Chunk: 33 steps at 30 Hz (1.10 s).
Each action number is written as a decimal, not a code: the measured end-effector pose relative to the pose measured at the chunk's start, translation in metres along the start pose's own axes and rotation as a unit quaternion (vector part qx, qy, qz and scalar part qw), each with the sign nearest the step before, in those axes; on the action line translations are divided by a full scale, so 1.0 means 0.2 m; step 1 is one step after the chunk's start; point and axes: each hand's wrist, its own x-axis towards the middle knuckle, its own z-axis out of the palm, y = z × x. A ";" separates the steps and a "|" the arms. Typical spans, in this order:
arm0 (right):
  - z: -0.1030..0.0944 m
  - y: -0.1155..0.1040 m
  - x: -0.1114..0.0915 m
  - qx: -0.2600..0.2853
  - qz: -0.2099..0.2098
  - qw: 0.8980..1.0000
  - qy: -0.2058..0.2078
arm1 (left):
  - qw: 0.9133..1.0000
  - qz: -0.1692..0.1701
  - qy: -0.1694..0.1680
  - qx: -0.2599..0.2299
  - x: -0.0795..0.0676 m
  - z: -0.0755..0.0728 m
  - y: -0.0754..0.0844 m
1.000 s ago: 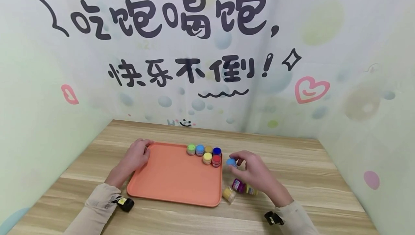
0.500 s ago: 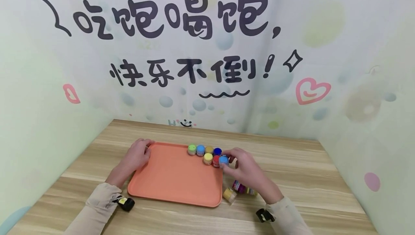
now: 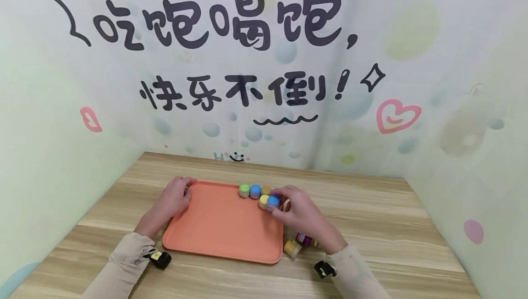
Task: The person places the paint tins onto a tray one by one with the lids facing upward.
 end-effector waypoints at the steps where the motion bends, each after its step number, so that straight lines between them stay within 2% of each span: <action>1: 0.01 0.00 0.01 0.001 0.000 1.000 -0.001 | 1.000 0.001 0.000 0.001 0.00 0.00 0.00; 14: 0.09 -0.05 0.10 -0.034 -0.007 0.999 0.008 | 1.000 -0.002 0.004 -0.002 0.00 0.00 0.00; 21: 0.12 -0.07 0.14 -0.030 0.012 0.999 -0.009 | 1.000 -0.002 0.003 -0.002 0.00 -0.01 0.01; 26: 0.14 -0.08 0.18 -0.033 0.010 0.999 -0.018 | 1.000 -0.006 -0.001 -0.003 0.00 -0.01 0.00; 33: 0.17 -0.09 0.21 -0.066 0.013 0.998 -0.016 | 1.000 -0.004 -0.001 -0.004 0.00 0.00 0.00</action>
